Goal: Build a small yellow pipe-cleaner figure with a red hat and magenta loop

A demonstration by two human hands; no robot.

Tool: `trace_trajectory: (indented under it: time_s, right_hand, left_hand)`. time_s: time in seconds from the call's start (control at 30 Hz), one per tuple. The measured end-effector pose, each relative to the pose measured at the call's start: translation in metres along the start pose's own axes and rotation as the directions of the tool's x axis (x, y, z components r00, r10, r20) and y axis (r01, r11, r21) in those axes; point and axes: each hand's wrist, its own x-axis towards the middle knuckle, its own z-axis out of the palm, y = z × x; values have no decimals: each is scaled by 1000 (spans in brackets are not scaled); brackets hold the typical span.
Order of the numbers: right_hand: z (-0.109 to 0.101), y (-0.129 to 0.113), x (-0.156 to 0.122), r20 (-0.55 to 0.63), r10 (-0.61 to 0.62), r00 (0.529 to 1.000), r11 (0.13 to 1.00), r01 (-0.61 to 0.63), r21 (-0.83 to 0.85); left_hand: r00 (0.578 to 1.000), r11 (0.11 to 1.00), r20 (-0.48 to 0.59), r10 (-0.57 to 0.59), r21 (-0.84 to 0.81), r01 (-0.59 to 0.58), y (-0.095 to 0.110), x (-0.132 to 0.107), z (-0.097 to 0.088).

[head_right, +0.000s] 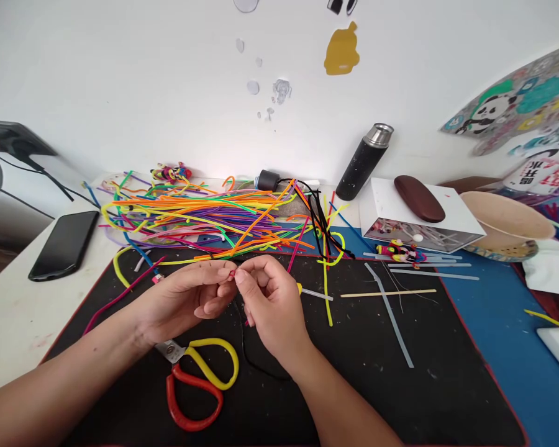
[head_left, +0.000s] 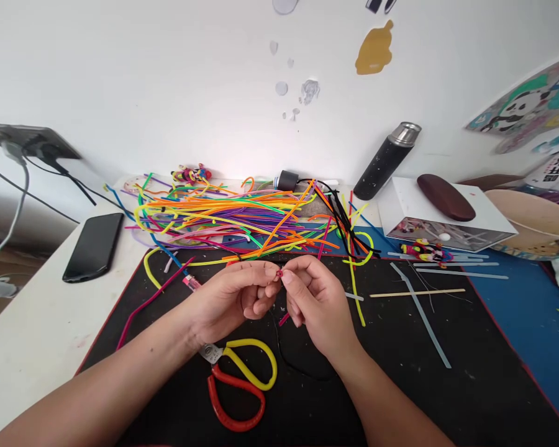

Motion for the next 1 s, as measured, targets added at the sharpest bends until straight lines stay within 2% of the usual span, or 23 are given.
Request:
trace_trajectory:
  time_s: [0.13, 0.33, 0.63, 0.83, 0.93, 1.0]
  right_hand:
    - [0, 1, -1, 13, -12, 1000, 1000, 11, 21]
    - [-1, 2, -1, 43, -24, 999, 1000, 24, 15]
    - [0, 0, -1, 26, 3, 1000, 1000, -3, -3]
    - [-1, -1, -1, -13, -11, 1000, 1000, 11, 4]
    - [-1, -1, 0, -14, 1, 1000, 1000, -1, -20]
    - [-1, -2, 0, -7, 7, 1000, 999, -7, -34]
  left_hand:
    - [999, 998, -3, -51, -37, 51, -1, 1, -1]
    - [989, 985, 52, -135, -104, 140, -3, 1, -2]
    - [988, 979, 72, -135, -145, 144, -7, 3, -4]
    - [998, 997, 33, -58, 55, 56, -5, 3, -2]
    - [998, 970, -30, 58, 236, -49, -1, 1, -4]
    - [988, 922, -48, 148, 368, -120, 3, -2, -6]
